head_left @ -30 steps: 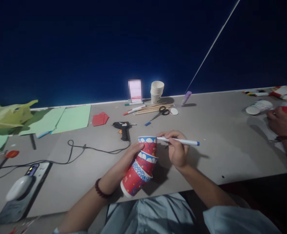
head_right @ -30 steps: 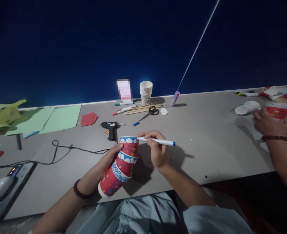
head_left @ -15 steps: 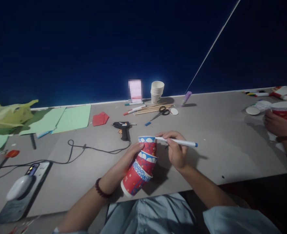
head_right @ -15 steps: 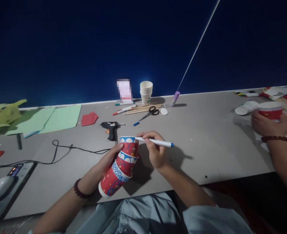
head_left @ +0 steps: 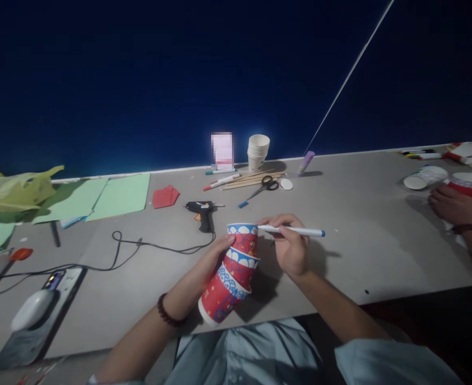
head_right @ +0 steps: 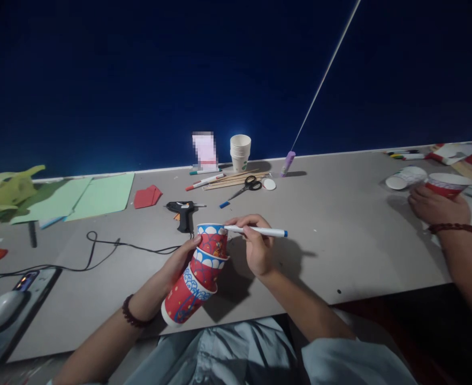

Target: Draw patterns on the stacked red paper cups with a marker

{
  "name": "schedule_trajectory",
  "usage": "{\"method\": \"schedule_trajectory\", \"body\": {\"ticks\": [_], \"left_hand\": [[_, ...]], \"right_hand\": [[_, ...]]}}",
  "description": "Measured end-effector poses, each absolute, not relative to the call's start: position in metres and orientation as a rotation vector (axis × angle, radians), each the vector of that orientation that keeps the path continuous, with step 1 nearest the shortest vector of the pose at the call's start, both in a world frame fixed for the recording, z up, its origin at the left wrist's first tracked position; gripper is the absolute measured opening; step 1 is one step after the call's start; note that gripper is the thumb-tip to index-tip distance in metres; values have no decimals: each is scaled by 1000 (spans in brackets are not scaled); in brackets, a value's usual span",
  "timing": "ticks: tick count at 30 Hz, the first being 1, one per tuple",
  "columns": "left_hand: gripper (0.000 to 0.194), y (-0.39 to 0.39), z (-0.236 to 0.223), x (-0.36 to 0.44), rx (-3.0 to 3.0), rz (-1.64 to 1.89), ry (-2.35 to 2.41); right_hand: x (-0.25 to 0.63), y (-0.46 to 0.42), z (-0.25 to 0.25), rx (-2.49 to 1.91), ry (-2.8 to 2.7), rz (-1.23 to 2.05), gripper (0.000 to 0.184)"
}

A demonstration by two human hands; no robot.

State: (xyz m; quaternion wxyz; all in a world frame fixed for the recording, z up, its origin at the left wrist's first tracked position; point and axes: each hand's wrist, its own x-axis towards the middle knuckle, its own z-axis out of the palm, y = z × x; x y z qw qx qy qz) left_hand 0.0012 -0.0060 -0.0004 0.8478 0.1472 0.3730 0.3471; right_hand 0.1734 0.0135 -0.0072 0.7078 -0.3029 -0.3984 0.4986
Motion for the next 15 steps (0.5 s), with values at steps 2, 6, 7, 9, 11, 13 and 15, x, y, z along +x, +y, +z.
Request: {"method": "schedule_trajectory", "body": {"ticks": [2, 6, 7, 9, 11, 13, 15], "left_hand": [[35, -5, -2, 2, 318, 754, 775], [34, -2, -4, 3, 297, 754, 764], [35, -2, -5, 3, 287, 744, 760], [35, -2, -5, 3, 302, 751, 764], [35, -3, -4, 3, 361, 783, 788], [36, -4, -3, 3, 423, 804, 812], [38, -5, -2, 3, 453, 822, 824]], "right_hand": [[174, 16, -6, -690, -830, 1149, 8], [174, 19, -6, -689, -788, 1176, 7], [174, 19, -6, -681, -797, 1178, 7], [174, 17, -7, -678, -833, 1168, 8], [173, 15, -8, -691, -887, 1131, 8], [174, 13, -10, -704, -949, 1071, 9], [174, 12, -12, -710, -1006, 1019, 9]]}}
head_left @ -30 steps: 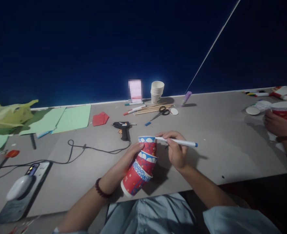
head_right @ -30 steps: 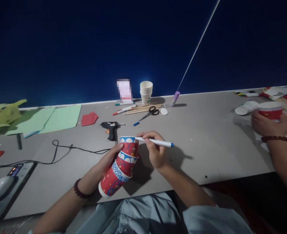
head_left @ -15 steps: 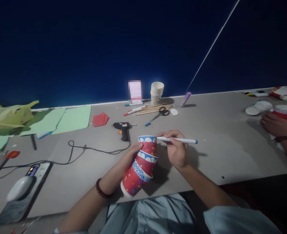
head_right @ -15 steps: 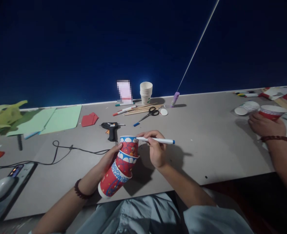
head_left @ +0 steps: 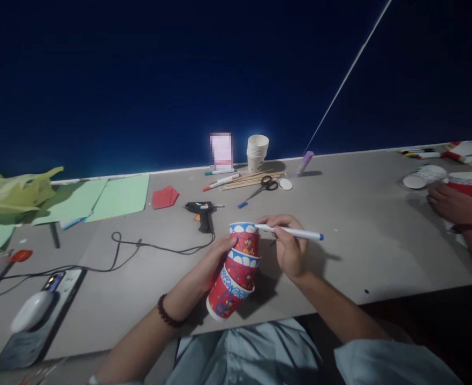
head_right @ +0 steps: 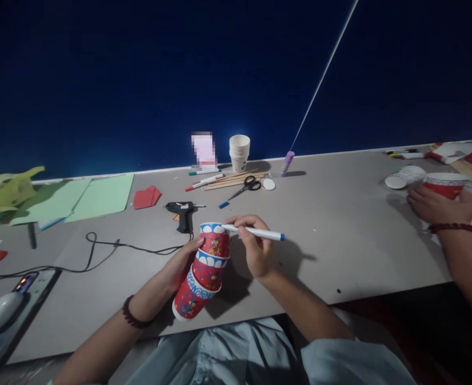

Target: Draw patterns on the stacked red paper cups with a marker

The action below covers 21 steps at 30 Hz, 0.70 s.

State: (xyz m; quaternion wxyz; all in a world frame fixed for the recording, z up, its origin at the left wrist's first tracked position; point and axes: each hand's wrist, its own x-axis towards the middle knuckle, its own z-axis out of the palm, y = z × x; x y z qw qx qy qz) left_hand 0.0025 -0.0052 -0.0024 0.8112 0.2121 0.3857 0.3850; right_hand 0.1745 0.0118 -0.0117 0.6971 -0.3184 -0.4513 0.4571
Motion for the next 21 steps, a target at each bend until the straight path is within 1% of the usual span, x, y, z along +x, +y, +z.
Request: {"method": "schedule_trajectory", "body": {"ticks": [7, 13, 17, 21], "left_hand": [[43, -5, -2, 2, 468, 875, 826], [40, -6, -2, 3, 452, 889, 861], [43, -5, -1, 3, 464, 877, 849], [37, -5, -4, 2, 463, 886, 828]], "right_hand": [[176, 11, -15, -678, -1085, 1011, 9], [176, 9, -11, -749, -1137, 932, 8], [176, 8, -6, -764, -1174, 884, 8], [176, 8, -3, -780, -1211, 839, 9]]}}
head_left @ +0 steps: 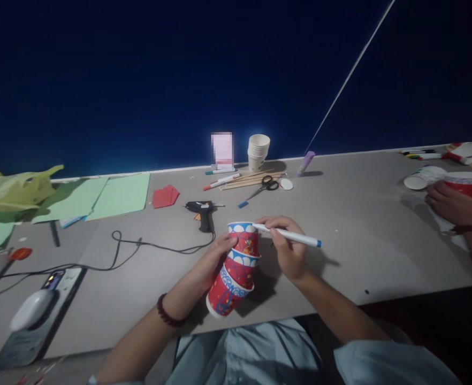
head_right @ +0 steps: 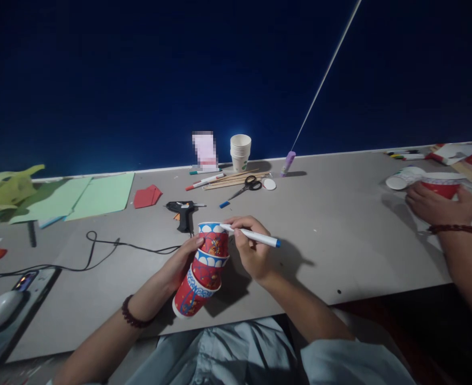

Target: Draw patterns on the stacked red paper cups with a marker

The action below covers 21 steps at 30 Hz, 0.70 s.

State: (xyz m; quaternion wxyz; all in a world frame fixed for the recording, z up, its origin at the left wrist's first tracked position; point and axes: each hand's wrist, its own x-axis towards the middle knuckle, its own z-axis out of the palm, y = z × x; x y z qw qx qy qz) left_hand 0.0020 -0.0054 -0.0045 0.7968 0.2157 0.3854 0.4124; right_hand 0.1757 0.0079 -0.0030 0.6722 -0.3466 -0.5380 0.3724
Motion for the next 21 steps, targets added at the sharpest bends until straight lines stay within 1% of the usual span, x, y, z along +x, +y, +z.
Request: {"method": "schedule_trajectory", "body": {"ticks": [6, 13, 17, 21], "left_hand": [[41, -6, -7, 1, 468, 861, 816], [40, -6, -4, 1, 461, 846, 806], [37, -7, -4, 1, 460, 825, 775], [40, -7, -4, 0, 460, 822, 785]], "right_hand": [[176, 8, -6, -777, -1184, 845, 10], [176, 8, -10, -749, -1146, 871, 10], [175, 7, -11, -744, -1134, 899, 9], [175, 8, -11, -736, -1120, 900, 8]]}}
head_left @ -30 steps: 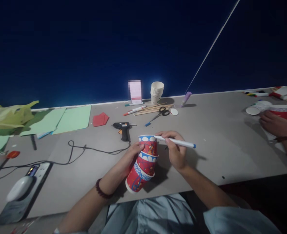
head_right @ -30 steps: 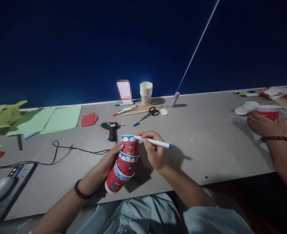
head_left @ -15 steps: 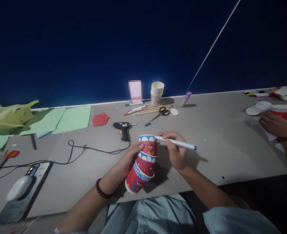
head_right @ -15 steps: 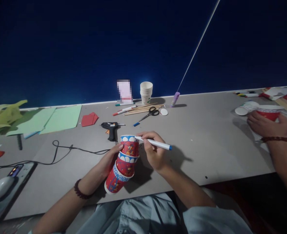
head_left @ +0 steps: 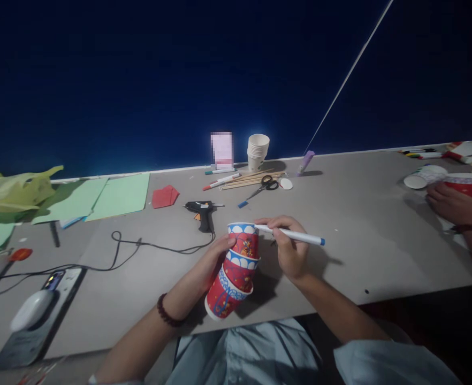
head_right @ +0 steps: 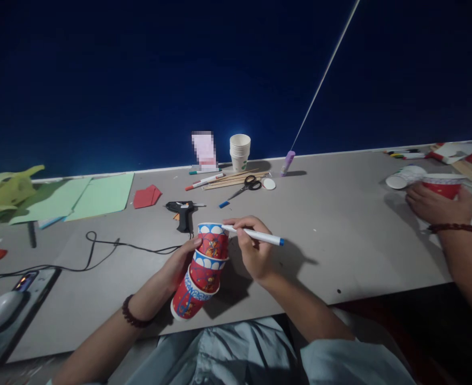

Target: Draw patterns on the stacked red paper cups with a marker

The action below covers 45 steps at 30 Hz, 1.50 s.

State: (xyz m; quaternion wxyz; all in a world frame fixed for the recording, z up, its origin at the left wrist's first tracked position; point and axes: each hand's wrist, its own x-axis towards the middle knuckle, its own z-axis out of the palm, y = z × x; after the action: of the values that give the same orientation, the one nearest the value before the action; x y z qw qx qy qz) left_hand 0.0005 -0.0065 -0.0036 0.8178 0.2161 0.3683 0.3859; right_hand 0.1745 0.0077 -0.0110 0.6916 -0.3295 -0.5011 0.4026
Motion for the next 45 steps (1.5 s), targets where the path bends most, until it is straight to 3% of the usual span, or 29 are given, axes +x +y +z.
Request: {"method": "schedule_trajectory", "body": {"ticks": [11, 45], "left_hand": [[42, -6, 0, 2, 479, 838, 827], [41, -8, 1, 1, 421, 838, 850]], "right_hand": [[176, 11, -13, -754, -1047, 1062, 12], [176, 10, -15, -656, -1004, 1046, 11]]}}
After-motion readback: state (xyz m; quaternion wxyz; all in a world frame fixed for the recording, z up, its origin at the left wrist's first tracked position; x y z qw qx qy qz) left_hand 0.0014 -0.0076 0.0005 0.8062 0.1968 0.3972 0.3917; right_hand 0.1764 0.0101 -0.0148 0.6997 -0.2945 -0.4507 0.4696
